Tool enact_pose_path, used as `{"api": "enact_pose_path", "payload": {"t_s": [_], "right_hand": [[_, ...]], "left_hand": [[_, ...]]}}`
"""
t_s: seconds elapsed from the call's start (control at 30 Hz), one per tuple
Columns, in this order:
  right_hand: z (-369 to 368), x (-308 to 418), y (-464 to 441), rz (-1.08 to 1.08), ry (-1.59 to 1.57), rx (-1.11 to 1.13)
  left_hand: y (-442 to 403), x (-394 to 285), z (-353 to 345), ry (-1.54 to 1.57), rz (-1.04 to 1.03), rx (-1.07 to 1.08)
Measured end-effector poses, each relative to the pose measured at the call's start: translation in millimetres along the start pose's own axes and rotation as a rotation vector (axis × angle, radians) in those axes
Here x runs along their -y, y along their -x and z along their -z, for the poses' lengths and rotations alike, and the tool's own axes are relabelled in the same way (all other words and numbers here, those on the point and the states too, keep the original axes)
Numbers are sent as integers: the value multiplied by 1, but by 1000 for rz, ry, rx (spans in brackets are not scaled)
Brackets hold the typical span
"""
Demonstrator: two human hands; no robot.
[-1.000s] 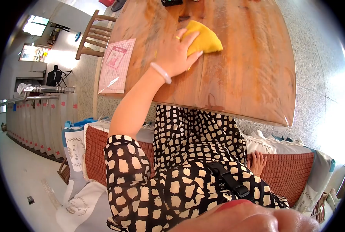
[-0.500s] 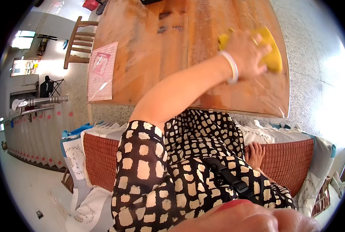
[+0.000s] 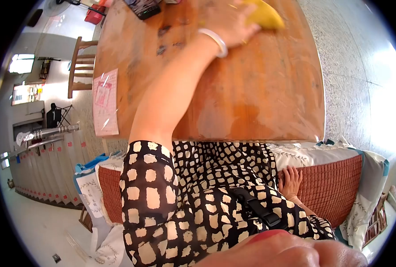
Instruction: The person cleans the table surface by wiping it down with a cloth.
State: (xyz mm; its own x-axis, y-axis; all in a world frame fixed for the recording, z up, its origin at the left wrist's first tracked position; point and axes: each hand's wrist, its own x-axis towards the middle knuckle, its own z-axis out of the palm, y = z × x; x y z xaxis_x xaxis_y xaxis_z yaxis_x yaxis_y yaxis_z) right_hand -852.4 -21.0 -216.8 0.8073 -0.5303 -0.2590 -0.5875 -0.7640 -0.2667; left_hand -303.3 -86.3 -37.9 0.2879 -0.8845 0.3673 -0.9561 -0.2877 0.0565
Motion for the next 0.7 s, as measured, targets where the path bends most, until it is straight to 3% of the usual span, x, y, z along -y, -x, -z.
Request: {"api": "enact_pose_path", "payload": {"t_s": [0.07,0.23,0.33,0.37,0.43,0.5,0.53,0.57,0.7], "right_hand": [[0,0,0,5,-11,-11],[7,1,-2,-4,-39,12],[7,2,-3,-7,-49,14],[6,2,-3,-6,-48,14],[6,0,-1,-4,-44,22],[4,-1,-2,0,-40,30],[3,-1,-2,2,-38,27],[2,-1,-1,3,-35,23],[0,-2,-1,16,-19,-1]], "left_hand": [[-12,35,-7,-126,165,-80],[-50,29,10,-181,612,162],[-64,23,-7,-218,570,108],[-69,15,-10,-236,522,183],[-66,-6,-34,-255,254,-20],[-56,-52,-13,6,162,117],[-46,-69,-15,41,51,41],[-39,-81,-4,29,-31,126],[5,-119,-6,185,-263,79]]}}
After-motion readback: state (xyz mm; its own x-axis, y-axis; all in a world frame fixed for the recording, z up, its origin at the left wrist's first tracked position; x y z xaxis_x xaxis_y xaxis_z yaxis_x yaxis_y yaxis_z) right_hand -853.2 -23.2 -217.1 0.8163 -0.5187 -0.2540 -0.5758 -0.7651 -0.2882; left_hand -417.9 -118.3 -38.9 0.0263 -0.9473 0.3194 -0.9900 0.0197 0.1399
